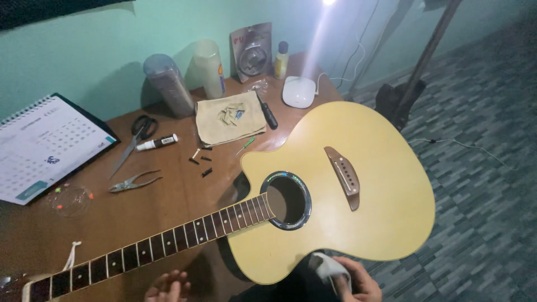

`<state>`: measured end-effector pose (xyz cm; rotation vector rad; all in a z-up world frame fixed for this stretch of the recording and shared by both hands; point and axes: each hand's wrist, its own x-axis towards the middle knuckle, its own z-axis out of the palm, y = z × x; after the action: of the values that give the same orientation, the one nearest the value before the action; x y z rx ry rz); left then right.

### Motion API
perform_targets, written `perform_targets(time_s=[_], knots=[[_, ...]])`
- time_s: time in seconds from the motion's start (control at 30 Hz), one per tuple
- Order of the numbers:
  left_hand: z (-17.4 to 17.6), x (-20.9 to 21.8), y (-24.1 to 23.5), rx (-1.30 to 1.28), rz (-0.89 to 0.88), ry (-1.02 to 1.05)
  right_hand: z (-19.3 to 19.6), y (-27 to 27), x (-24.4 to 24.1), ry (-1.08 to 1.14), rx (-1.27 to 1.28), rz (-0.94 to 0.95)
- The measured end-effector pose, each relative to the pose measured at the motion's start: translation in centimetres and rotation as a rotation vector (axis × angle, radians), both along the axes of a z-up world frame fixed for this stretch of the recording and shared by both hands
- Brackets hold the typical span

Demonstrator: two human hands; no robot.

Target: The person handles a guitar string and then uses a cloth to wipe the body and neck of an acoustic guitar resting on a table. The person wipes the soundhole area, the fretboard, and the headstock.

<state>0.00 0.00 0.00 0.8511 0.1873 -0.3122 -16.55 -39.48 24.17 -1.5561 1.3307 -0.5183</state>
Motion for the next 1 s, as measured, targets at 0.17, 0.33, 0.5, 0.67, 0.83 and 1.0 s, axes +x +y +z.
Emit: perform_targets(time_s=[0.17,0.33,0.5,0.67,0.83,1.0], knots=[[16.6,-6.6,-17.8,0.330,-0.421,0.381,-2.7,3.7,0.2,-0.467,0.207,0.430],[22.2,-8.4,-19.9,0.514,-0.544,0.049,-0.3,5.9,1.4,-0.596,-0.019,0.550],[20.2,-9.0,-17.9,0.535,-0.424,0.090,-6.9,3.9,-1.3,-0.336,0.164,0.096],[19.7,-9.3,-17.7,0.466,-0.336,0.038,-7.3,3.6,-1.7,-0.413,0.507,0.233],[22.6,-9.3,-17.5,0.954,-0.616,-0.358,-7.4,3.7,-2.0,-0.288,0.501,0.414],[17.7,-10.1,-16.5,0.896,-0.306,-0.026,-4.1,2.8,-1.6,-0.164,0.157,0.221]])
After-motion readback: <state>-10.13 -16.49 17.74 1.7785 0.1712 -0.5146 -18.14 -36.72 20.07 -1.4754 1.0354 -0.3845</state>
